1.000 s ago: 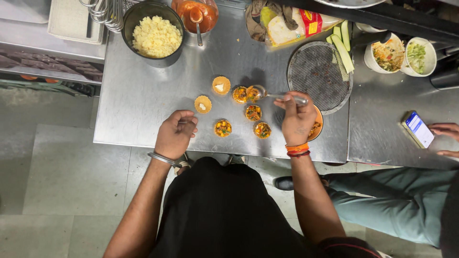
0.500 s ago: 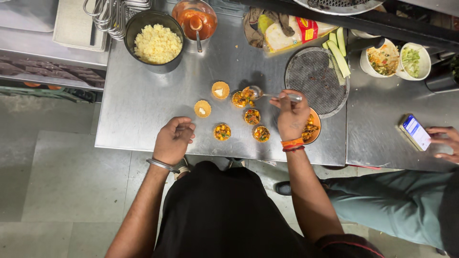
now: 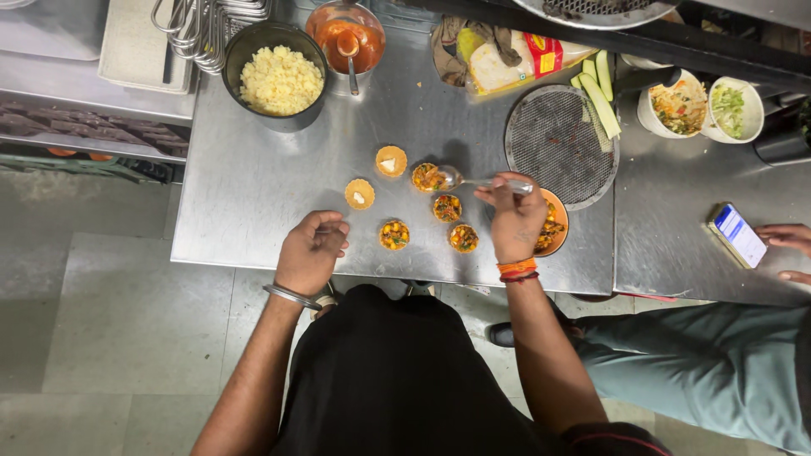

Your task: The person fills small pastry shells with a vegetable mixture using a spoon, then tops each with shredded cheese. The shells are arranged on a stainless steel countertop in a commercial kitchen.

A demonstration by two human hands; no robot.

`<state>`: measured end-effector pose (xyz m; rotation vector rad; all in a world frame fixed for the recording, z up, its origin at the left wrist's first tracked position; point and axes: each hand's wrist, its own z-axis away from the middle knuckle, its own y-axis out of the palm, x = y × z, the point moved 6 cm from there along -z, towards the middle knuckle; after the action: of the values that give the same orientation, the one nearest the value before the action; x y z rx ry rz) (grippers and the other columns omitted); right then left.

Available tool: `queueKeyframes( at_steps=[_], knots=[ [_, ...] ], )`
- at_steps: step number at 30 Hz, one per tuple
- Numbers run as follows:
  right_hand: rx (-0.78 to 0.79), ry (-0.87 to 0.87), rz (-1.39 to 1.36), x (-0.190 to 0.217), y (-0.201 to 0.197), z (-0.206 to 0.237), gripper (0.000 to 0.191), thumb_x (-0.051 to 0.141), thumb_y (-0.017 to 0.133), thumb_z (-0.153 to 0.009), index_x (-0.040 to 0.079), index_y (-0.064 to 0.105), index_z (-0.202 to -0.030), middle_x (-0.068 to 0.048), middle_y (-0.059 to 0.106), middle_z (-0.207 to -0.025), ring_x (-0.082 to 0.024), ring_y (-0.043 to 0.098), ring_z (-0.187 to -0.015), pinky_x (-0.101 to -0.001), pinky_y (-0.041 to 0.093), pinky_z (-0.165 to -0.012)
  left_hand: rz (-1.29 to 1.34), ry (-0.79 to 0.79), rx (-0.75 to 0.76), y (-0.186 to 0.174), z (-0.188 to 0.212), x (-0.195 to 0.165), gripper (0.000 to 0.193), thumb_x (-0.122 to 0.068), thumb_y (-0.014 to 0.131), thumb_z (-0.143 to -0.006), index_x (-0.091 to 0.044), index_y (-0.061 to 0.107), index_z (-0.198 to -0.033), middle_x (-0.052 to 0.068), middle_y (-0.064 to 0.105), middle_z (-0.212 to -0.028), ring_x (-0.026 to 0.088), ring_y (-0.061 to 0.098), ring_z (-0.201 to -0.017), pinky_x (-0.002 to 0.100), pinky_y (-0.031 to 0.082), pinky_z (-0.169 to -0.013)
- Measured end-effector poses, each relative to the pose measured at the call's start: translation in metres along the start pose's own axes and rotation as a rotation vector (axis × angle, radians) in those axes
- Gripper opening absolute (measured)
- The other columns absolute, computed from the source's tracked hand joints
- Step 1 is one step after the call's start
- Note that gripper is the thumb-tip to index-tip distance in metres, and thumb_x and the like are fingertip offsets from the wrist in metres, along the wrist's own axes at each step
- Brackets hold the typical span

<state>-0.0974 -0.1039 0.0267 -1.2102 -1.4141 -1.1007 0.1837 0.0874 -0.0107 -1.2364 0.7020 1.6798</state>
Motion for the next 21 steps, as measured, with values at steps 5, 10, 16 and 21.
queueKeyframes(
  at_steps=[5, 10, 16, 21],
  knots=[
    [0.0, -0.028, 0.024, 0.0028, -0.0051, -0.0023, 0.01, 0.001, 0.062, -0.103, -0.007, 0.061, -0.109, -0.013, 0.068, -0.097, -0.021, 0.075, -0.084, -0.0361, 0.068, -0.078, -0.021, 0.019, -0.007, -0.0016, 0.0009, -0.0024, 0.028, -0.01, 0.065, -0.094, 0.003, 0.063, -0.119, 0.01, 0.075, -0.102, 0.014, 0.071, -0.082, 0.029, 0.06, -0.073],
    [-0.018, -0.022, 0.07, 0.0035, -0.0071, -0.0064, 0.008, 0.0, 0.061, -0.104, -0.007, 0.063, -0.108, -0.013, 0.069, -0.096, -0.021, 0.075, -0.085, -0.0361, 0.069, -0.079, -0.01, 0.014, -0.018, -0.002, 0.0042, -0.0035, 0.029, -0.01, 0.064, -0.094, 0.002, 0.064, -0.12, 0.01, 0.075, -0.101, 0.014, 0.071, -0.082, 0.028, 0.06, -0.073],
    [0.023, -0.045, 0.06, 0.0068, -0.0063, -0.0067, 0.008, -0.001, 0.061, -0.103, -0.007, 0.062, -0.108, -0.012, 0.068, -0.097, -0.021, 0.074, -0.085, -0.0368, 0.068, -0.078, -0.013, 0.002, -0.026, -0.0011, 0.005, -0.0021, 0.029, -0.01, 0.064, -0.094, 0.003, 0.063, -0.12, 0.01, 0.075, -0.102, 0.014, 0.071, -0.082, 0.029, 0.06, -0.074],
    [0.063, 0.0, 0.081, 0.0071, -0.0055, -0.0029, 0.009, -0.001, 0.06, -0.102, -0.007, 0.062, -0.108, -0.012, 0.069, -0.096, -0.02, 0.074, -0.086, -0.0352, 0.068, -0.079, 0.011, 0.008, -0.023, -0.0023, 0.0049, 0.001, 0.029, -0.01, 0.064, -0.094, 0.003, 0.063, -0.12, 0.01, 0.075, -0.103, 0.015, 0.072, -0.082, 0.029, 0.06, -0.073]
  ],
)
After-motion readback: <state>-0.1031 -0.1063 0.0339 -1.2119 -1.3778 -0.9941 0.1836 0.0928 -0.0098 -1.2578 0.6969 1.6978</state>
